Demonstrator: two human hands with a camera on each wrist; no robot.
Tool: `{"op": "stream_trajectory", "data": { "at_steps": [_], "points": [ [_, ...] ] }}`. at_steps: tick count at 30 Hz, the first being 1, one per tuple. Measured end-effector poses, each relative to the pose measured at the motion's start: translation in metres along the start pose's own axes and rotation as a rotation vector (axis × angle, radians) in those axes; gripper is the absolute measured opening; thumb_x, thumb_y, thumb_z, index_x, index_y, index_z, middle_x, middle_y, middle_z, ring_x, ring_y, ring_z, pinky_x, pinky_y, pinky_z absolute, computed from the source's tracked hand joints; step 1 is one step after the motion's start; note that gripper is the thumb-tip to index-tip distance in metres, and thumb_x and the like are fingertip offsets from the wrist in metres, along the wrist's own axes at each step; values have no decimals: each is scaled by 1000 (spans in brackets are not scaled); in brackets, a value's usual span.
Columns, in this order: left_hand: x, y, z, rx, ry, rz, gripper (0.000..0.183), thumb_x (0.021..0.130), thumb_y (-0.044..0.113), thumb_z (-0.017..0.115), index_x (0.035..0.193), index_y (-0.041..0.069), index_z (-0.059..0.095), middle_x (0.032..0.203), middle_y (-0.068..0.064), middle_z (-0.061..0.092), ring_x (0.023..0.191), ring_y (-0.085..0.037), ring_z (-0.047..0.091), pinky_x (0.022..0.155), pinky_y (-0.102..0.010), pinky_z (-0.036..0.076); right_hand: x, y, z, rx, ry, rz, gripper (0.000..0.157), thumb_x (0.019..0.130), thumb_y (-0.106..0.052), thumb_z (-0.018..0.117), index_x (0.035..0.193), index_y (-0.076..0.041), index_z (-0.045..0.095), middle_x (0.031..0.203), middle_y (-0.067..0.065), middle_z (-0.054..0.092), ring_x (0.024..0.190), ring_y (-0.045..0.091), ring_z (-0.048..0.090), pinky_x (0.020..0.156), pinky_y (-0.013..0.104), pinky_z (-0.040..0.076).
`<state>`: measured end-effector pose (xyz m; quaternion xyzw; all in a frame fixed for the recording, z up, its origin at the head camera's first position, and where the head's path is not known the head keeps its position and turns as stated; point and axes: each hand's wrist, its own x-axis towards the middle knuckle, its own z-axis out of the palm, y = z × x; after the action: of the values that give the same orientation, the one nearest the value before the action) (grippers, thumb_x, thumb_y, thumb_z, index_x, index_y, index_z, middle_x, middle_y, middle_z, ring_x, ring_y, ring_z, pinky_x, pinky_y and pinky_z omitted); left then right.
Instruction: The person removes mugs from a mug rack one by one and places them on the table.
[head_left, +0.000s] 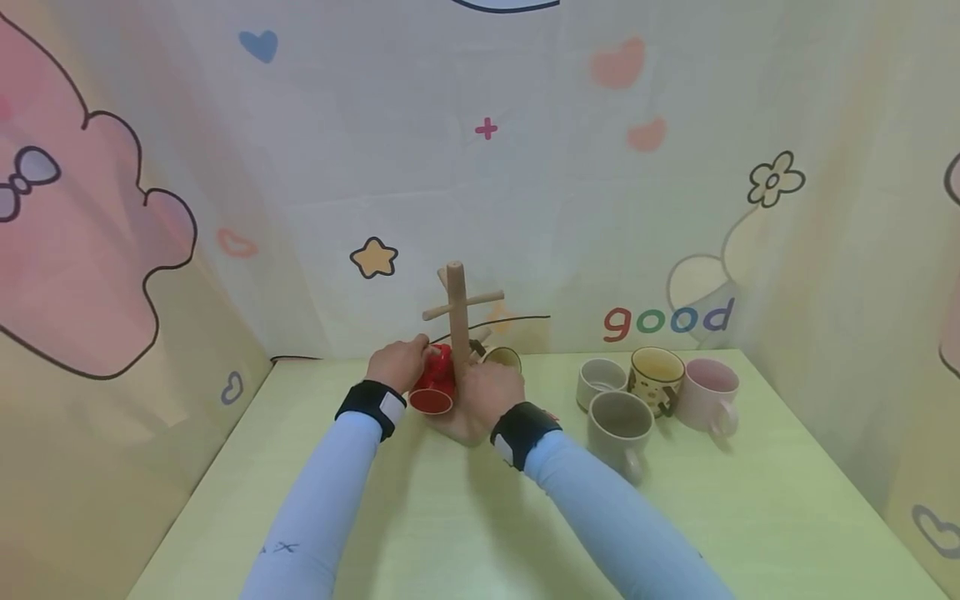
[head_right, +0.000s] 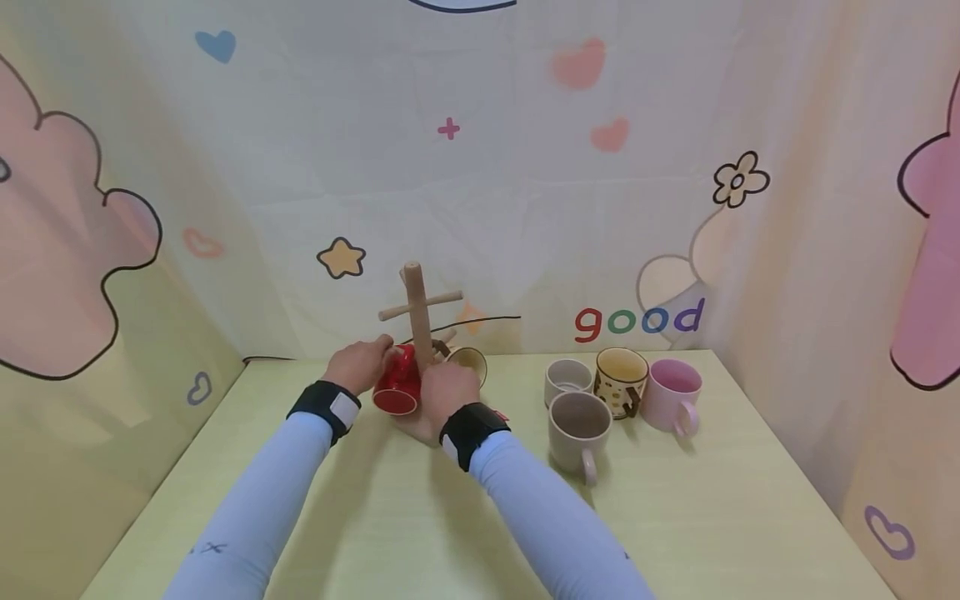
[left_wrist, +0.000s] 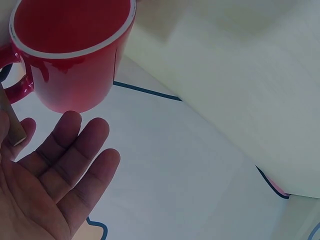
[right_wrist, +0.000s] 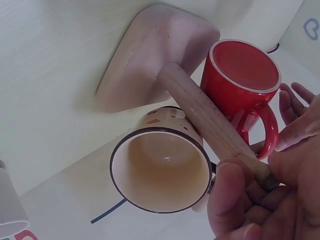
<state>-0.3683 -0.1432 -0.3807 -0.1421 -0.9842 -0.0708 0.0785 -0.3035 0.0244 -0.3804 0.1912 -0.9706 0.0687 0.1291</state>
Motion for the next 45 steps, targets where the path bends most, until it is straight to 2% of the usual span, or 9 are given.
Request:
{"op": "stream_trajectory", "data": {
  "at_steps": [2,8,13,19,23,28,31,35,45],
  "points": [
    [-1,0,0,1,-1,4,24,104,22,53,121,6,58,87,-12,69,70,-24,64,67,-35,59,1,2,0,-16,-12,7,90,73,-74,66,138,-16,43,84,0,68,62,20,60,61,37,55],
    [-3,-1,1,-24,-9,-2,23,105,24,52,117,6,57,83,-9,67,69,-23,62,63,-32,57,8,10,-2,-114,-85,59,15,99,-24,58,109,-16,66,73,5,66,68,22,63,56,43,57],
    [-4,-2,3,-38,2,-13,25,105,28,51,118,6,57,76,-6,63,66,-22,59,60,-30,54,10,14,-1,-156,-108,84,14,99,-23,59,101,-16,71,71,4,63,66,21,64,55,42,57],
    [-10,1,3,-44,31,-20,26,105,29,51,115,6,58,73,-6,62,63,-21,59,58,-30,53,10,18,-2,-133,-101,94,15,99,-26,59,95,-18,71,67,2,60,62,20,62,55,42,57],
    [-14,5,0,-32,36,-19,24,105,29,51,111,6,58,71,-6,62,62,-21,59,56,-30,52,12,21,-1,-165,-133,112,15,100,-27,59,97,-19,71,64,1,55,58,18,58,55,40,56],
    [-18,8,-1,-26,36,-24,23,105,29,51,106,6,57,68,-5,58,61,-21,57,55,-29,51,13,26,-2,-235,-161,98,21,101,-25,57,116,-26,71,64,0,53,54,17,54,51,36,55],
    [-19,10,-1,-39,29,-38,23,105,29,51,105,7,57,68,-5,58,61,-21,57,56,-29,51,15,29,0,-194,-145,133,20,101,-24,55,110,-21,73,64,1,53,56,17,55,53,37,54],
    [-20,11,0,-45,21,-50,24,104,31,51,107,7,58,71,-5,60,63,-21,57,58,-28,53,18,33,4,-158,-127,195,23,101,-23,57,86,-10,69,63,3,54,58,18,58,54,36,55],
    [-22,14,6,-112,41,-85,25,103,33,54,97,10,59,71,-3,59,63,-18,57,57,-27,53,16,34,-5,-191,-140,194,14,101,-19,58,100,-10,68,63,2,55,58,17,58,56,36,55]
  ]
}}
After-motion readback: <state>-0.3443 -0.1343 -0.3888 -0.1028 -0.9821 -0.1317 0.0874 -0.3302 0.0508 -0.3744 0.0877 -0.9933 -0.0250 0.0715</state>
